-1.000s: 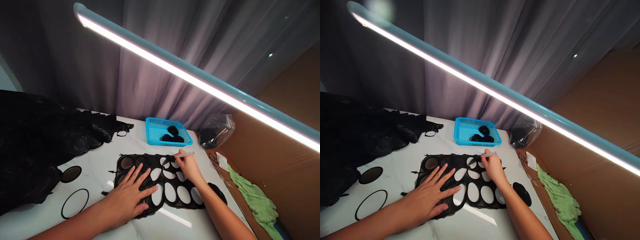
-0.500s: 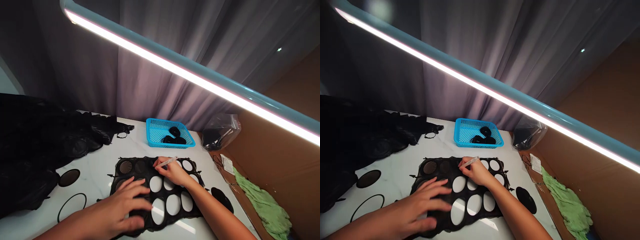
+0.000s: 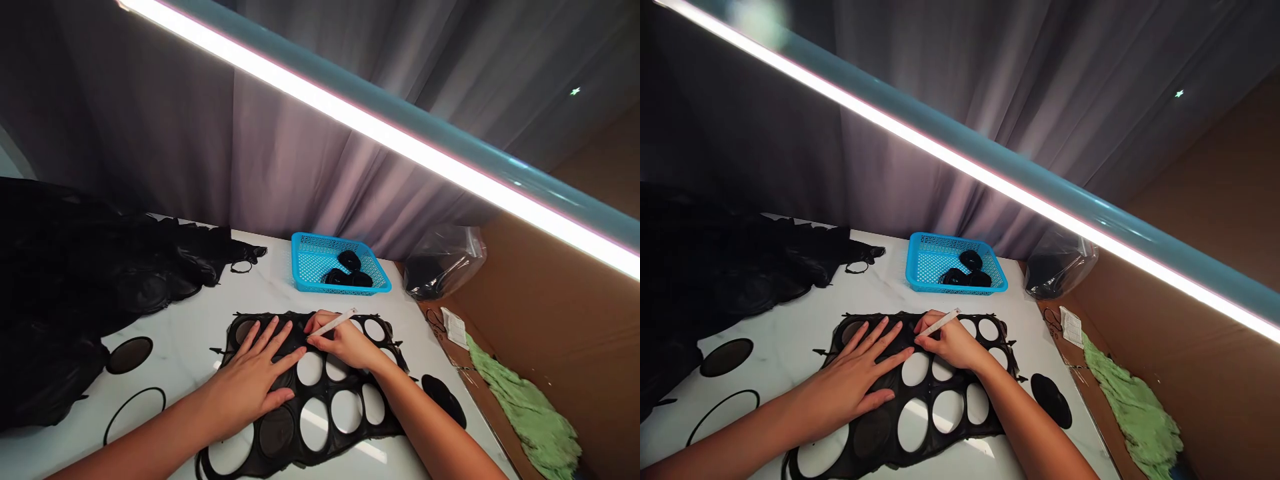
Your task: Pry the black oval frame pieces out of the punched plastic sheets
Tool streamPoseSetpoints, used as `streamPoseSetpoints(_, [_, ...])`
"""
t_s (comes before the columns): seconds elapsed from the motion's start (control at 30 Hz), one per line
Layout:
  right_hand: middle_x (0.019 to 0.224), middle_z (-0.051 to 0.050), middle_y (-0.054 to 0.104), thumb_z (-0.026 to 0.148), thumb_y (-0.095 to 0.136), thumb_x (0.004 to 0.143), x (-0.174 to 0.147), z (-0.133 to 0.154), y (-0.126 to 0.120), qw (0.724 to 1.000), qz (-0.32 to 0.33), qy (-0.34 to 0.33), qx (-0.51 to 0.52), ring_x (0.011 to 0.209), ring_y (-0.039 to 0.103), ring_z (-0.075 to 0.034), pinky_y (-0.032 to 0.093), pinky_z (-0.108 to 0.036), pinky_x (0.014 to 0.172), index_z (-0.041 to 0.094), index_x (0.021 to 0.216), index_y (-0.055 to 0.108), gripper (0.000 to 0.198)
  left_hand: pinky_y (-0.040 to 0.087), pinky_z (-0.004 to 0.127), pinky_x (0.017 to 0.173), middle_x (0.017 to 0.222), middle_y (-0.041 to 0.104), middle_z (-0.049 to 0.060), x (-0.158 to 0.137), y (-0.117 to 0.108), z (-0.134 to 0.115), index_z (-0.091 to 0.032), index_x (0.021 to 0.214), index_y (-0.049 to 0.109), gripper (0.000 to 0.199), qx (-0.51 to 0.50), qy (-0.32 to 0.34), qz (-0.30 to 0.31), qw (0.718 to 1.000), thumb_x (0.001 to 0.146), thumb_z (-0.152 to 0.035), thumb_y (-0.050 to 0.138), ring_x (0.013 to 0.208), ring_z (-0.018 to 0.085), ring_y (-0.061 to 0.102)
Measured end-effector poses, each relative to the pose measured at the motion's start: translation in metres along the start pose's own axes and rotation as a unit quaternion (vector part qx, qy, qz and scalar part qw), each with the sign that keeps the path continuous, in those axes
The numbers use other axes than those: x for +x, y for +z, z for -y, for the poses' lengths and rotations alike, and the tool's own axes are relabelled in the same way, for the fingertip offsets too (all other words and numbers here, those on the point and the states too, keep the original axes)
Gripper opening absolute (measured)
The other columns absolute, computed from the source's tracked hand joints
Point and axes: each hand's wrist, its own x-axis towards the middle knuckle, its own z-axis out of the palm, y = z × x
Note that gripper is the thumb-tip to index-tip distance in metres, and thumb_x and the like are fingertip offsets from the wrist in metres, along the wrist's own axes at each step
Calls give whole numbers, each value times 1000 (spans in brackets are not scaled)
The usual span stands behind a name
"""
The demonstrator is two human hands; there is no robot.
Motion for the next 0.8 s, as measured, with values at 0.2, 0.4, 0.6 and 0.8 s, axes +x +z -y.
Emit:
streamPoseSetpoints(0.2, [96, -3, 63, 18, 59, 91, -4, 5, 8, 997, -2, -39, -66, 87, 59, -16, 46, -27, 78, 20, 82, 59, 9, 22, 66, 111, 162, 16, 6, 1, 0, 0, -42, 150, 30, 61, -16, -6, 0, 1000, 95, -48, 55, 145, 40, 15])
streamPoseSetpoints(0.4, [91, -8, 67, 16, 45, 94, -12, -5, 27, 971, -118, -49, -203, 85, 60, -21, 47, -32, 75, 20, 90, 59, 15, 20, 64, 112, 161, 18, 5, -2, -3, -2, -41, 149, 33, 59, -26, -12, 2, 1000, 95, -49, 55, 145, 40, 16])
streamPoseSetpoints(0.6, [84, -8, 71, 33, 48, 90, -25, -29, -40, 927, -327, 115, -144, 70, 62, -21, 44, -32, 66, 19, 80, 58, 20, 23, 64, 111, 161, 21, 5, -2, -4, -2, -41, 148, 35, 57, -18, -5, -6, 1000, 95, -50, 54, 145, 40, 16])
streamPoseSetpoints(0.8, [89, -6, 73, 32, 53, 88, -4, 4, -13, 961, -261, 89, -13, 77, 63, -21, 45, -29, 69, 21, 73, 54, 19, 26, 58, 113, 159, 22, 13, -15, 6, 10, -28, 150, 35, 62, 18, -2, -45, 999, 95, -49, 54, 145, 37, 20])
